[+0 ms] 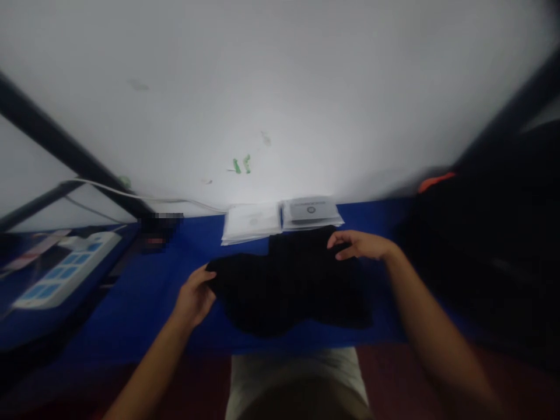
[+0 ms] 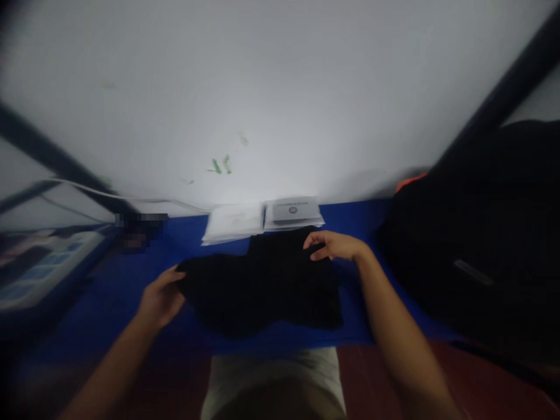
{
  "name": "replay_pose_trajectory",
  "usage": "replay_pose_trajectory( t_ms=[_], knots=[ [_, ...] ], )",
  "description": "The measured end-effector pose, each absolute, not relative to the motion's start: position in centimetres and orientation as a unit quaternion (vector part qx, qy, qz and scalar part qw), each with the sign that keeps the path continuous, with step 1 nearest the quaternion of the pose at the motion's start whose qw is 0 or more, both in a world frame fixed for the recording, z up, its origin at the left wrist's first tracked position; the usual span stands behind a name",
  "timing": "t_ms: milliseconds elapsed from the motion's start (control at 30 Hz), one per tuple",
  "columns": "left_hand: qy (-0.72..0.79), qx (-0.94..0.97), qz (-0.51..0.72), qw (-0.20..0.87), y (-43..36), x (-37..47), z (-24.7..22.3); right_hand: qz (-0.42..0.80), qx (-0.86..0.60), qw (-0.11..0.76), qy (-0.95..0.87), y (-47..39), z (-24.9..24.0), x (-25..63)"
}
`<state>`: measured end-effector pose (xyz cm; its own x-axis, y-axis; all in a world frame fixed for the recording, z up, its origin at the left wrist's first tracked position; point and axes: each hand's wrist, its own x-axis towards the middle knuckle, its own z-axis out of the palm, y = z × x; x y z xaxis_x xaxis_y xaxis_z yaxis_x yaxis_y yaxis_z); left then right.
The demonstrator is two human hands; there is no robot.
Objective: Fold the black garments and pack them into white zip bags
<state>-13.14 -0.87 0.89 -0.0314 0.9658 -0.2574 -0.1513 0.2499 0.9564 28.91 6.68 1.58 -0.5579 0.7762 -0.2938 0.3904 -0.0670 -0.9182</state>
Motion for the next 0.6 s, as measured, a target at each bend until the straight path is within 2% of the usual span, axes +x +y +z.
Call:
replay_pose_trajectory(
  t_ms=[67, 133, 167, 233, 300, 333, 467, 600],
  knots=[
    [0.566, 0.389, 0.423, 0.592, -1.3, -14.2, 0.6, 0.601, -0.454, 0.141, -0.642, 6.5, 1.8, 29.4],
    [0.618, 0.456, 0.324, 0.552, -1.5, -14.7, 0.7, 0.601, -0.469, 0.117, -0.637, 6.6, 1.9, 29.6],
    [0.65, 0.507, 0.286, 0.489, -1.5, -14.8, 0.9, 0.583, -0.481, 0.108, -0.646, 6.7, 1.8, 29.6],
    [0.689, 0.608, 0.257, 0.298, -1.4, -14.2, 1.3, 0.519, -0.513, 0.098, -0.677, 6.9, 1.6, 29.5],
    [0.648, 0.701, 0.269, 0.129, -1.3, -12.8, 2.1, 0.437, -0.539, 0.106, -0.712, 7.1, 1.5, 29.2],
    [0.602, 0.745, 0.277, 0.085, -1.3, -11.9, 2.5, 0.398, -0.542, 0.118, -0.731, 7.1, 1.6, 28.9],
    [0.411, 0.884, 0.206, 0.082, -1.1, -7.6, 4.2, 0.304, -0.484, 0.162, -0.805, 6.0, 2.5, 26.9],
    [0.313, 0.936, 0.117, 0.115, 0.1, -5.1, 4.7, 0.331, -0.414, 0.129, -0.838, 4.3, 3.2, 24.4]
  ],
)
